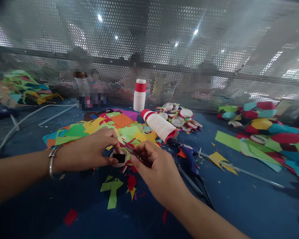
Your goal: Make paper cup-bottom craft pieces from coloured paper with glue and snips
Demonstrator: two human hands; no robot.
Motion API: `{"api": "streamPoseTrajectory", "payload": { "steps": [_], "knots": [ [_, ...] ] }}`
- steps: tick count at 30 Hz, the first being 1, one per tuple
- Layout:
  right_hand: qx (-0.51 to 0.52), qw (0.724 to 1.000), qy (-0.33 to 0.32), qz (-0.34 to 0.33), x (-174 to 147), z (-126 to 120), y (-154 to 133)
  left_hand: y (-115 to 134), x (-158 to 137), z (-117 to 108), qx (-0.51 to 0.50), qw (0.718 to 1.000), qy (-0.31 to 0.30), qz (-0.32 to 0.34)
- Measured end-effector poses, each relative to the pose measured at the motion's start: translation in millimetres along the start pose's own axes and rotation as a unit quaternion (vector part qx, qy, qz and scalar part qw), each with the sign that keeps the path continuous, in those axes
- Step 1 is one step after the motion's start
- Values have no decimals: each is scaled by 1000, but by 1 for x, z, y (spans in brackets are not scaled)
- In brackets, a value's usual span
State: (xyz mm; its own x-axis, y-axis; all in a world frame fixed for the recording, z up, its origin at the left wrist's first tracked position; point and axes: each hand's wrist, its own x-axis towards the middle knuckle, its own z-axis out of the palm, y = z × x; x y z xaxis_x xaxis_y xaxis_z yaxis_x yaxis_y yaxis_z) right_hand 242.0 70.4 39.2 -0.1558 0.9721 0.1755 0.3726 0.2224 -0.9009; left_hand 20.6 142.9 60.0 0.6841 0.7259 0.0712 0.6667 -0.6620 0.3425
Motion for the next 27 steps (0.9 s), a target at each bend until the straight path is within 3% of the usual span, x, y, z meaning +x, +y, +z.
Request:
{"api": "streamPoseTrajectory", "payload": {
  "steps": [8, 13, 15, 17, 21, 25, 27],
  "knots": [
    [12, 1000, 4, -7, -3, -3, -1, -2, 12, 0, -20, 1000, -7, 11],
    [-3, 1000, 3, 14, 0, -4, -1, -7, 10, -9, -88, 996, -7, -22],
    [-1, 1000, 1, 30, 1, -5, -1, -8, 7, -12, -159, 986, 10, -40],
    [0, 999, -4, 43, 2, -5, 0, -8, 2, -12, -274, 958, 40, -70],
    [14, 998, -35, 48, 2, -2, -1, 1, -14, -1, -473, 867, 68, -139],
    [40, 997, -54, 46, -1, 1, -6, 12, -28, 12, -551, 812, 99, -164],
    [40, 997, -48, 44, -3, 2, -8, 16, -33, 15, -566, 798, 115, -171]
  ]
}}
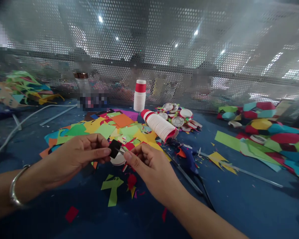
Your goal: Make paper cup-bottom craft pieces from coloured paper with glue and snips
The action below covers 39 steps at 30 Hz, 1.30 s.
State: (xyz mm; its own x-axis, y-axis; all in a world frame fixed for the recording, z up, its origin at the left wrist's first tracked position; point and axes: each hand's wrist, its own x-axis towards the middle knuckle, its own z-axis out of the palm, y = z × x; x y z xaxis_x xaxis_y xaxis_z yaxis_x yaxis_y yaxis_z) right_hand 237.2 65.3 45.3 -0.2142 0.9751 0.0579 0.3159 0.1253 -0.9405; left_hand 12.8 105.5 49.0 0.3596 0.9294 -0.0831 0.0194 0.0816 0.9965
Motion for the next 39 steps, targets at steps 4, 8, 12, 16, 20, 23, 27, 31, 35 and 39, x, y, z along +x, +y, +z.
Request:
{"api": "streamPoseTrajectory", "payload": {
  "steps": [4, 8, 12, 16, 20, 23, 27, 31, 35, 39],
  "knots": [
    [4, 1000, 19, -2, -1, 2, -1, -3, -9, -1, -28, 999, 9, 15],
    [3, 1000, -1, 16, 0, 6, -1, -6, -16, -2, -27, 999, 10, 21],
    [-12, 1000, -19, 16, -1, 11, -2, -11, -18, -1, -21, 1000, -14, 11],
    [-5, 999, -31, 19, -2, 14, -2, -13, -19, 1, -36, 999, -36, -2],
    [-1, 999, -42, 15, -4, 14, -1, -11, -21, 3, -51, 997, -55, -15],
    [3, 998, -52, 19, -6, 14, -2, -10, -23, 3, -59, 997, -56, -20],
    [9, 998, -60, 20, -6, 16, -3, -10, -24, 2, -69, 996, -57, -24],
    [-8, 999, -52, 8, -7, 20, -4, -12, -26, 0, -55, 996, -56, -32],
    [-31, 998, -52, -6, -9, 20, -5, -9, -24, -10, 6, 995, -85, -48],
    [-14, 1000, -18, 2, -10, 14, -4, 0, -14, -31, 124, 989, -81, -7]
  ]
}}
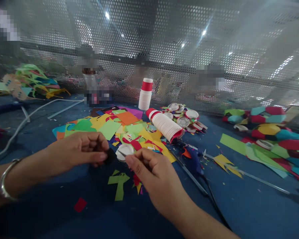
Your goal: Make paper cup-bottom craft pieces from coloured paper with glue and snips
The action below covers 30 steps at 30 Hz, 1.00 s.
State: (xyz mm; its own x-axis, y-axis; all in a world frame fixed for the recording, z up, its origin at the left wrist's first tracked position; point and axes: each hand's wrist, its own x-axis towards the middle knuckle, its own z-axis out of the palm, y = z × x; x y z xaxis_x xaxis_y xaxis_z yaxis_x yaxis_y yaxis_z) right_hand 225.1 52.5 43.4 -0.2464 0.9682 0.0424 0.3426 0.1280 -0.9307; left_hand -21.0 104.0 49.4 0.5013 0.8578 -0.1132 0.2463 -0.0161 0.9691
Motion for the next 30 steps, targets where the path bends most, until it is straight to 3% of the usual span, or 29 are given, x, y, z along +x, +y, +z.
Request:
{"api": "streamPoseTrajectory", "payload": {
  "steps": [4, 13, 19, 25, 30],
  "knots": [
    [40, 999, 36, -10, 3, -7, 3, 0, 16, -11, 52, 998, 7, 36],
    [18, 999, 44, -24, 5, -12, 1, -1, 54, 10, 242, 968, 5, 62],
    [11, 999, 39, -24, 5, -15, 3, 4, 53, 6, 331, 937, 21, 109],
    [-8, 999, 49, -13, 9, -18, 5, 8, 48, -3, 456, 877, 11, 154],
    [-54, 997, 60, -4, 10, -23, 7, 5, 41, 1, 460, 878, -26, 134]
  ]
}}
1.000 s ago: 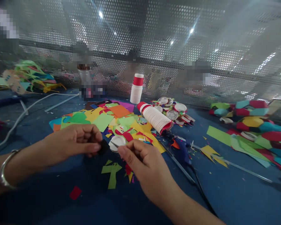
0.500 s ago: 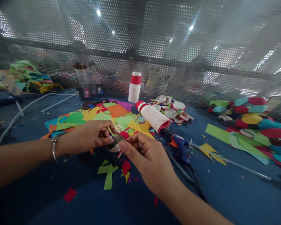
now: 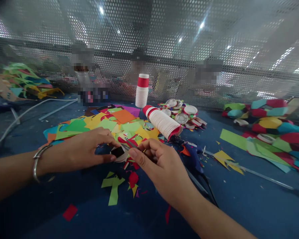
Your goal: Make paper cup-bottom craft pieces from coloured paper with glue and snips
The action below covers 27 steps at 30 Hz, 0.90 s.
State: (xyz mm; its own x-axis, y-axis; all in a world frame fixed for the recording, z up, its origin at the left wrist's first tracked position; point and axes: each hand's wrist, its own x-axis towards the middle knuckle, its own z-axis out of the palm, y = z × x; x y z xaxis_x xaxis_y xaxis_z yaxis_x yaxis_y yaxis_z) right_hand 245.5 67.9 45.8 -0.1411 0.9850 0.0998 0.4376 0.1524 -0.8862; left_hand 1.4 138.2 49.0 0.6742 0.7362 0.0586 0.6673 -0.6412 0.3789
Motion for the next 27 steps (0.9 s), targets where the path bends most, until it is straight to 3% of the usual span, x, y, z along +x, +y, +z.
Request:
{"api": "streamPoseTrajectory", "payload": {
  "steps": [9, 14, 19, 23, 27],
  "knots": [
    [-27, 1000, -7, 3, 0, -5, 2, 5, 0, 1, -30, 999, -9, -15],
    [-113, 994, 10, 2, 3, -13, 2, 3, 3, 3, -38, 999, 17, -16],
    [-218, 976, 25, 2, 6, -20, 4, 3, 3, 2, -34, 999, 9, 6],
    [-282, 959, -6, -1, 7, -22, 10, 3, 2, 1, -35, 999, 0, 7],
    [-377, 925, -31, 21, 7, -20, 10, 0, 3, 3, -39, 999, 12, 8]
  ]
}}
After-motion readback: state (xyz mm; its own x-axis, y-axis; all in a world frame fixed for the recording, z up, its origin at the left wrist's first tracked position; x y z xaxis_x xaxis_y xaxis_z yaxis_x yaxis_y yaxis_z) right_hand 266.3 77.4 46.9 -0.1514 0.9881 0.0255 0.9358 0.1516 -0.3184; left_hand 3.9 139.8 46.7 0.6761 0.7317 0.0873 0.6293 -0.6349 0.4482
